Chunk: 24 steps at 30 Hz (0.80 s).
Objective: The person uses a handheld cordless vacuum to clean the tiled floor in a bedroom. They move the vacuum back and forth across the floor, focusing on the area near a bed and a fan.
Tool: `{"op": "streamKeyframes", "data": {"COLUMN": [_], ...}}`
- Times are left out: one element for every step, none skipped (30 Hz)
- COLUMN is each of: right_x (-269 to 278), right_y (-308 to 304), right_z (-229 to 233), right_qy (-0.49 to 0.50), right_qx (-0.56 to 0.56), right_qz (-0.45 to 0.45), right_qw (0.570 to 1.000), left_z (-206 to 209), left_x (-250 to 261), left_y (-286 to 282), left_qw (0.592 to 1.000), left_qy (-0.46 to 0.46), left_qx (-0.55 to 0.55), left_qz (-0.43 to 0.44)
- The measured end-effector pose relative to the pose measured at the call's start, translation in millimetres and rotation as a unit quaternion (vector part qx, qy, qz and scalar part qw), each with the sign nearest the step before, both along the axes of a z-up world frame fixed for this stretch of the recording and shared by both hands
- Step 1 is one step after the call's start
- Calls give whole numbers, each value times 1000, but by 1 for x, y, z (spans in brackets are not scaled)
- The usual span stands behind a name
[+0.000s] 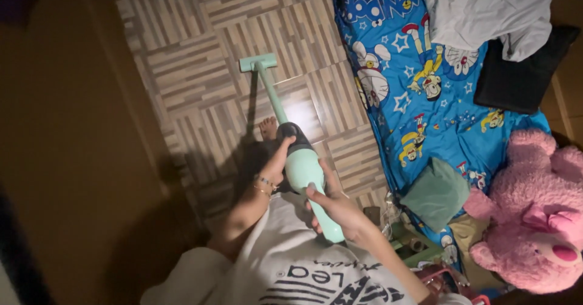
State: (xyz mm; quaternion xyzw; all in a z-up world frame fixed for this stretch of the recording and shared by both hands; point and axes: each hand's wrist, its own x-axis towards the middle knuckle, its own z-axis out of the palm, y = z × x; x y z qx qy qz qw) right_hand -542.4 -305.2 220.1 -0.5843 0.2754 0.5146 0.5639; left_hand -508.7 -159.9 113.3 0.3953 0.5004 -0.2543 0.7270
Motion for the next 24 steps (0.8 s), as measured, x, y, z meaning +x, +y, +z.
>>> {"op": "streamKeyframes", "data": {"right_x": [-9,-16,-23,-28,-32,-38,-43,-44,-47,-49,-52,-52,-52,-52,-51,-50,-47,-43,-39,-36,-32,-27,-21,-17], "right_y": [-3,-6,-9,-11,-13,-17,-21,-22,-21,-21,-21,-21,-20,-19,-18,-16,-14,-10,-6,-3,0,4,8,13], "right_z": [3,5,7,9,12,13,13,10,9,11,12,11,10,9,9,8,8,7,6,5,2,-1,-5,-6], "right_qy": [3,5,6,8,11,12,13,11,10,9,9,9,9,7,7,6,5,5,5,6,8,11,14,15], "right_qx": [-1,-1,-1,2,6,5,6,11,13,14,16,15,26,37,37,36,35,36,33,30,28,33,39,38], "right_qz": [-3,-7,-5,-8,-11,-8,-8,-6,-1,-6,-10,-7,-8,-11,-9,-10,-11,-10,-7,-4,-4,-6,-8,-8], "right_qw": [1000,1000,1000,1000,1000,1000,1000,1000,1000,1000,1000,1000,1000,999,999,999,999,999,999,1000,1000,999,999,999], "left_z": [-2,-4,-1,2,6,9,12,13,17,23,29,25,22,18,14,9,3,-13,-30,-46,-43,-41,-39,-32], "left_x": [-13,-25,-34,-42,-50,-55,-59,-59,-63,-68,-71,-73,-74,-73,-74,-73,-71,-70,-68,-69,-63,-56,-48,-42], "left_y": [-7,-14,-17,-20,-24,-27,-30,-28,-27,-28,-29,-28,-27,-25,-21,-15,-9,-6,-3,-1,7,16,25,29], "left_qw": [1000,999,999,999,998,998,998,997,997,999,999,999,999,999,999,999,999,999,999,999,999,999,999,999], "left_qy": [4,7,7,24,41,42,44,43,41,19,-4,-4,-6,-9,-9,-9,-8,-8,-10,-11,-9,1,11,13], "left_qx": [11,21,22,-8,-37,-38,-51,-61,-59,-42,-25,-25,-26,-26,-27,-32,-38,-37,-36,-36,-38,-43,-47,-47], "left_qz": [13,26,28,24,20,23,18,15,20,30,39,42,39,34,36,27,18,19,10,-1,0,9,19,19]}}
